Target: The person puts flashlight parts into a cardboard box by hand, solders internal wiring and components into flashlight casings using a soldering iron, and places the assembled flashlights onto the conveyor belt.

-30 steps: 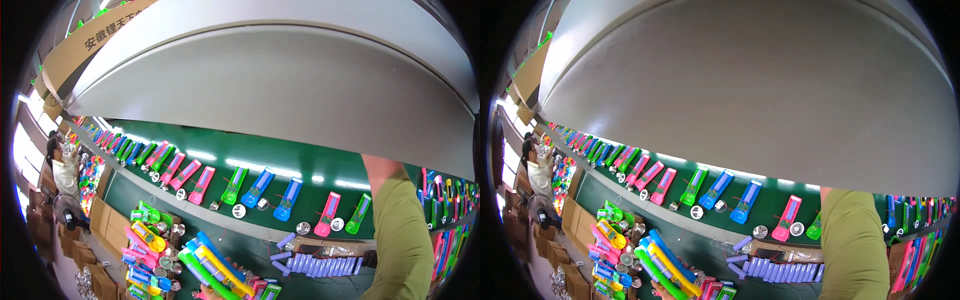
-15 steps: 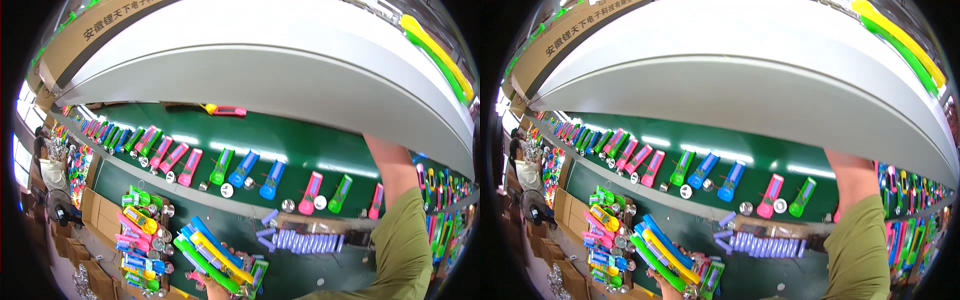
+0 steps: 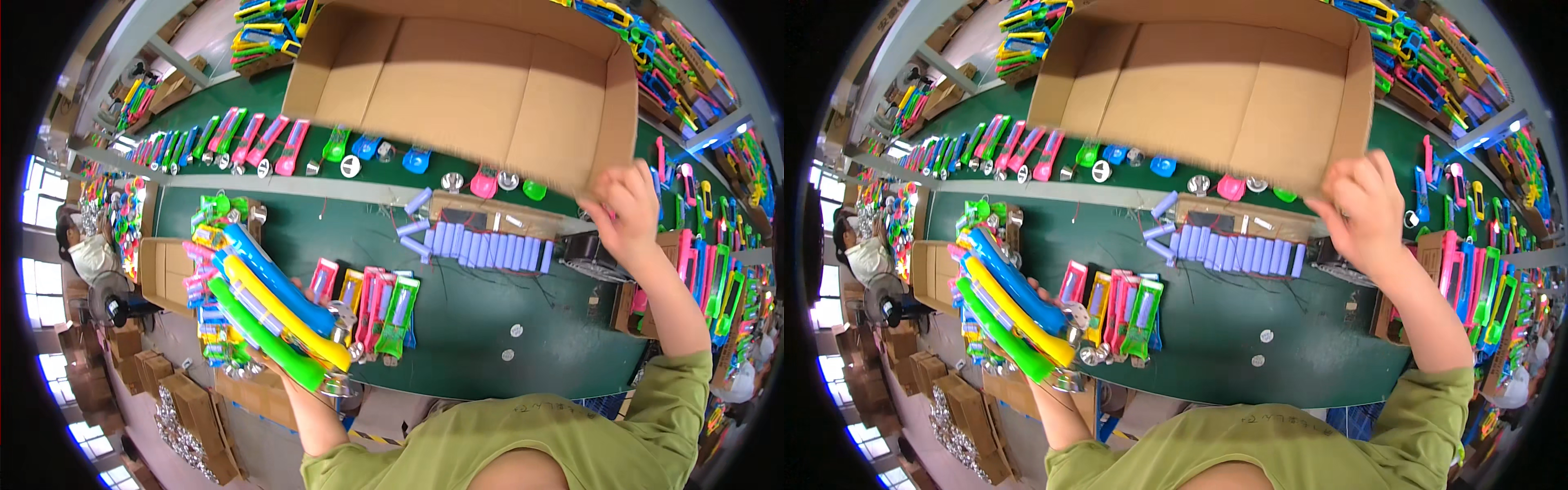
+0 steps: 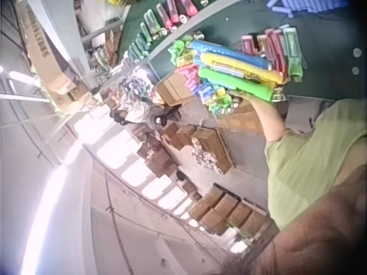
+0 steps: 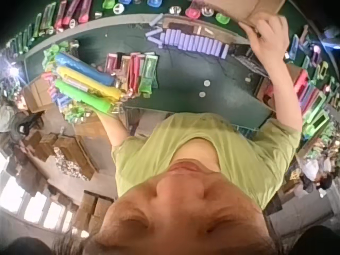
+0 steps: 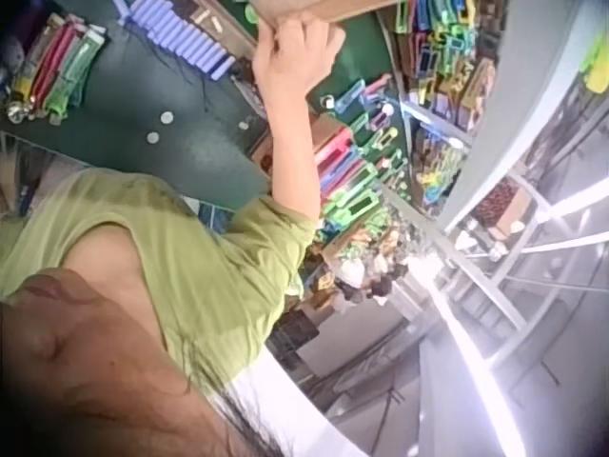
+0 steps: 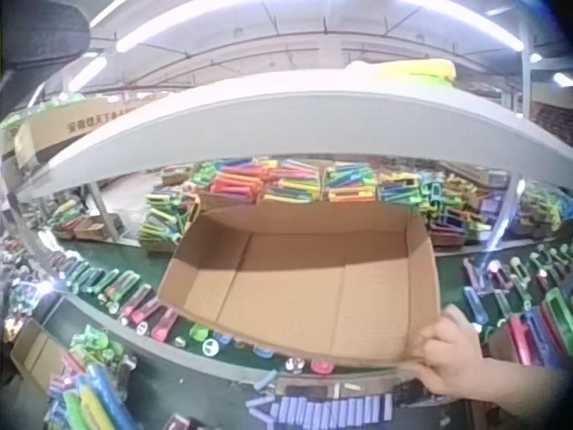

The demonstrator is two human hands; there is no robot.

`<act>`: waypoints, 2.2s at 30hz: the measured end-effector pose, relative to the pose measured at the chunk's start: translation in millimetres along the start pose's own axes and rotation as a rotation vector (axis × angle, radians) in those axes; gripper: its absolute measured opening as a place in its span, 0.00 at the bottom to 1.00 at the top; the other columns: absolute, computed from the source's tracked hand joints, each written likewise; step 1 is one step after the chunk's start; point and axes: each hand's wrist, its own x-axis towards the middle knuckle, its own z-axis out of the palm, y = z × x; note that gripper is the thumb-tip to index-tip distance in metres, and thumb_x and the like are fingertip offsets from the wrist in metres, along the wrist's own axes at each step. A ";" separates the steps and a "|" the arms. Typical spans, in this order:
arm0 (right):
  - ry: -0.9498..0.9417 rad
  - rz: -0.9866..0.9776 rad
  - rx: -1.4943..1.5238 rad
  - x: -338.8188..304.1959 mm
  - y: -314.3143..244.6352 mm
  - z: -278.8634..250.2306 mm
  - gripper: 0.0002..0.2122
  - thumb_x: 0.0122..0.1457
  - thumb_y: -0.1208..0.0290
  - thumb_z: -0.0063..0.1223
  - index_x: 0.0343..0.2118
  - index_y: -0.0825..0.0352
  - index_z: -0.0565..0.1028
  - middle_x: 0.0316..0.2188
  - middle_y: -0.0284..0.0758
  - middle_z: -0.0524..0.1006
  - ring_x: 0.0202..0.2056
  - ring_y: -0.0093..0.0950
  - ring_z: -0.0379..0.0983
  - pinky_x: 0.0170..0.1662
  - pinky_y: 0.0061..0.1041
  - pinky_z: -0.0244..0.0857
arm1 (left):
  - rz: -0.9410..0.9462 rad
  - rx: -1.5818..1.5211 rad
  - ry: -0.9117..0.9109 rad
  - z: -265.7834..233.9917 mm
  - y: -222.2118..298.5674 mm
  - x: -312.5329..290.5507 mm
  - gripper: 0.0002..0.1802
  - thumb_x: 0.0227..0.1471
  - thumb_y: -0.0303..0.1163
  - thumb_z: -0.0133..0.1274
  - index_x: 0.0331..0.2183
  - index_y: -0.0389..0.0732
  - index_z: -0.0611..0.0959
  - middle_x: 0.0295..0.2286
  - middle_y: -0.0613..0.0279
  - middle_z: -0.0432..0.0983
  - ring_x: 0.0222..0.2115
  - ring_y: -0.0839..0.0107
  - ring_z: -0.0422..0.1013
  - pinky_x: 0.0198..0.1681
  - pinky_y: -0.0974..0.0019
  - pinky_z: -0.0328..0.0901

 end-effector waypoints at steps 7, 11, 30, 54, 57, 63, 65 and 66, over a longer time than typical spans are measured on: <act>-0.009 -0.199 0.150 -94.1 -56.6 -41.7 0.13 0.26 0.75 0.58 0.22 0.65 0.71 0.26 0.33 0.68 0.26 0.35 0.61 0.25 0.29 0.56 | 0.083 0.245 -0.211 3.3 18.8 -38.8 0.52 0.37 0.59 0.54 0.55 0.40 0.52 0.48 0.44 0.58 0.45 0.53 0.63 0.46 0.49 0.61; 0.055 -0.271 0.153 -153.5 -71.0 -62.1 0.14 0.23 0.75 0.56 0.21 0.66 0.71 0.26 0.33 0.68 0.23 0.35 0.61 0.23 0.28 0.54 | -0.022 0.220 -0.191 13.4 25.6 -75.3 0.58 0.31 0.55 0.60 0.56 0.40 0.48 0.51 0.42 0.54 0.49 0.48 0.59 0.50 0.44 0.58; -0.252 0.190 0.239 -408.8 -97.0 -214.7 0.11 0.25 0.75 0.58 0.16 0.65 0.69 0.23 0.31 0.69 0.27 0.35 0.63 0.27 0.29 0.58 | -0.661 0.080 -0.137 16.7 -147.6 -227.7 0.49 0.36 0.60 0.54 0.53 0.37 0.59 0.46 0.47 0.63 0.46 0.52 0.62 0.50 0.47 0.57; 0.036 1.170 1.414 -306.5 -188.4 92.6 0.29 0.49 0.56 0.54 0.48 0.71 0.59 0.42 0.42 0.69 0.44 0.31 0.66 0.46 0.28 0.60 | -0.065 1.853 -0.536 16.2 -235.0 -135.9 0.56 0.32 0.48 0.61 0.51 0.22 0.50 0.46 0.32 0.58 0.45 0.46 0.62 0.45 0.61 0.62; 0.046 1.188 1.226 -306.0 -180.1 100.0 0.28 0.50 0.54 0.51 0.47 0.72 0.61 0.42 0.45 0.69 0.45 0.36 0.66 0.47 0.31 0.59 | 0.108 1.831 -0.561 42.9 -223.5 -148.5 0.52 0.37 0.49 0.57 0.52 0.25 0.51 0.48 0.33 0.53 0.46 0.45 0.61 0.45 0.58 0.62; -0.142 1.143 0.714 -321.5 -176.0 91.8 0.32 0.53 0.52 0.44 0.53 0.74 0.55 0.50 0.52 0.59 0.53 0.44 0.54 0.55 0.36 0.47 | 0.573 2.179 -0.627 58.5 -167.6 -150.2 0.37 0.36 0.51 0.58 0.42 0.34 0.71 0.41 0.50 0.65 0.37 0.55 0.67 0.41 0.60 0.63; -0.183 1.092 0.818 -325.2 -170.4 83.0 0.31 0.53 0.54 0.45 0.53 0.74 0.55 0.51 0.51 0.58 0.54 0.44 0.52 0.56 0.36 0.46 | 0.628 2.192 -0.432 47.2 -130.4 -120.5 0.29 0.38 0.49 0.56 0.37 0.37 0.75 0.37 0.52 0.69 0.35 0.55 0.68 0.39 0.60 0.64; -0.219 1.033 0.919 -324.4 -167.1 77.7 0.31 0.54 0.56 0.46 0.53 0.73 0.54 0.52 0.50 0.57 0.55 0.43 0.50 0.57 0.35 0.44 | 0.583 2.223 -0.317 36.6 -106.8 -94.6 0.25 0.40 0.48 0.55 0.35 0.38 0.77 0.34 0.51 0.71 0.34 0.55 0.68 0.38 0.60 0.64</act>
